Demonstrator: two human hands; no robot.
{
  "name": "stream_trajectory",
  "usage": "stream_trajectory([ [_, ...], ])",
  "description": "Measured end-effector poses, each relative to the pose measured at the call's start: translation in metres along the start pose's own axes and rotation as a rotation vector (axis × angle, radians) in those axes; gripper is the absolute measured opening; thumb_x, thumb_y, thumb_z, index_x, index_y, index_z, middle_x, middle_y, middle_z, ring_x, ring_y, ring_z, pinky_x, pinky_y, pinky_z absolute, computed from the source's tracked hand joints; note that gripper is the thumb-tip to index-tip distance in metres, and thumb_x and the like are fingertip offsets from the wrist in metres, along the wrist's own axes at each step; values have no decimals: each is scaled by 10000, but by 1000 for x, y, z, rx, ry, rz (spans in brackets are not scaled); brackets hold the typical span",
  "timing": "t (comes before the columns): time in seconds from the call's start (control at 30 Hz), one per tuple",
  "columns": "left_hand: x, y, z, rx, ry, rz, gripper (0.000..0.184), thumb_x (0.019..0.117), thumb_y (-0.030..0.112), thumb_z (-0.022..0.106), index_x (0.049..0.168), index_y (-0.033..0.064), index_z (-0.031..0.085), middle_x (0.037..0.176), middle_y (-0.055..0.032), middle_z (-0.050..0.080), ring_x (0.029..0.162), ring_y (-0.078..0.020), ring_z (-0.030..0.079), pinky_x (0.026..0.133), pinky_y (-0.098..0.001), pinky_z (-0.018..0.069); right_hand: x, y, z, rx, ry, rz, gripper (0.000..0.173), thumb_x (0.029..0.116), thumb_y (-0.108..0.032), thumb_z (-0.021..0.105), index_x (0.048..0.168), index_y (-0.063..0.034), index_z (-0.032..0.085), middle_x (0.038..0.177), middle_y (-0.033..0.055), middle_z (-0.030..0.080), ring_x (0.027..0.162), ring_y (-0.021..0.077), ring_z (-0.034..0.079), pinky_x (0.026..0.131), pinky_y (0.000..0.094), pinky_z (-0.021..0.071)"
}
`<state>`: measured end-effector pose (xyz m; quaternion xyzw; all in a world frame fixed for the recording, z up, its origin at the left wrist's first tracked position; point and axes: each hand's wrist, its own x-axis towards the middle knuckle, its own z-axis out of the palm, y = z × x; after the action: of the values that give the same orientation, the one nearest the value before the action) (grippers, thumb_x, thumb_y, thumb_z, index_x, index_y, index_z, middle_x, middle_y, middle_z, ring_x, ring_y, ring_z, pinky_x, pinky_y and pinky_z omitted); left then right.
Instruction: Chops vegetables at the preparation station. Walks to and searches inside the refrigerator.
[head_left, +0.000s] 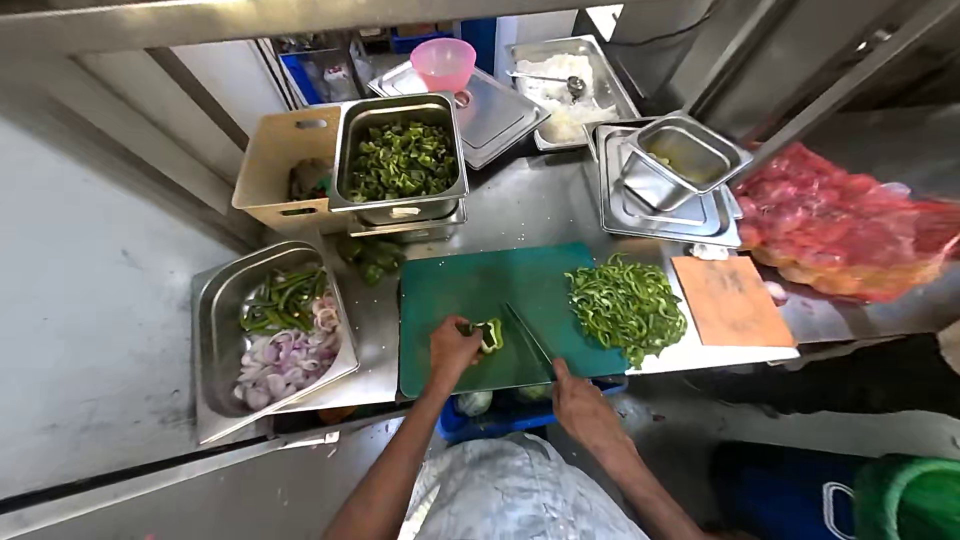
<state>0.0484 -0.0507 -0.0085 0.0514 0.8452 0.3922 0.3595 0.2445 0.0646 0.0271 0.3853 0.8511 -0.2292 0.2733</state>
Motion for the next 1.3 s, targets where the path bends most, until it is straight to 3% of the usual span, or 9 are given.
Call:
stream_trajectory([
  [0.07,-4,-2,7,-140,-16,-10,423,960,186,737,1314,29,567,915,-175,744,688,-245,761,660,-397,665,-11,-6,-10,-3,23,-14,484,1089,-230,386,1565,-149,354,1081,208,707,1034,405,704,887,556,560],
  [0.17,-6,-2,15,-215,24,34,371,964,203,744,1267,43,602,866,-143,757,666,-229,758,629,-386,660,-27,-17,-24,-34,26,-34,457,1090,-220,384,1543,-164,379,1032,198,711,994,402,713,852,553,568],
  [0.63,0,4,15,-107,55,105,293,1000,243,689,1208,46,627,839,-102,750,637,-193,744,608,-372,653,-27,-41,-36,-211,-57,-35,505,1046,-93,430,1539,-187,373,1066,219,702,1021,428,704,835,574,569],
  [0.93,7,-6,15,-83,42,161,220,1013,231,669,1164,73,645,828,-84,744,624,-181,734,596,-365,649,22,-41,-6,-108,-88,-84,500,1048,-79,437,1534,-149,344,1161,221,683,1104,414,688,919,568,559],
  [1.03,4,-13,5,-11,83,220,349,982,359,716,1234,123,668,815,-81,733,625,-187,709,604,-380,628,34,-30,-7,-28,-110,-122,473,1079,-166,427,1544,-162,338,1166,224,680,1107,416,683,928,579,550],
  [1.1,4,-24,-4,106,158,372,425,974,392,712,1324,156,656,849,-74,717,682,-193,679,664,-410,594,34,-23,-11,25,-95,-131,436,1100,-240,420,1524,-155,367,1156,224,681,1101,416,682,931,584,545],
  [1.13,7,-32,-8,148,186,486,417,970,328,715,1342,152,651,907,-64,710,727,-181,677,687,-398,597,31,-22,-14,32,-74,-119,422,1099,-244,424,1509,-151,383,1150,220,684,1099,412,683,931,580,545],
  [1.23,15,-54,-19,311,160,791,444,889,162,739,1328,160,675,1259,-104,644,1017,-212,673,838,-407,609,13,-23,-22,9,-25,-96,396,1092,-231,430,1477,-142,409,1104,205,694,1063,398,696,905,560,556],
  [1.3,17,-61,-22,411,105,903,437,867,132,757,1295,198,696,1330,-81,624,1222,-228,615,1003,-428,565,0,-26,-25,-31,-18,-99,385,1096,-237,415,1470,-147,422,1076,199,698,1047,397,699,890,551,560],
])
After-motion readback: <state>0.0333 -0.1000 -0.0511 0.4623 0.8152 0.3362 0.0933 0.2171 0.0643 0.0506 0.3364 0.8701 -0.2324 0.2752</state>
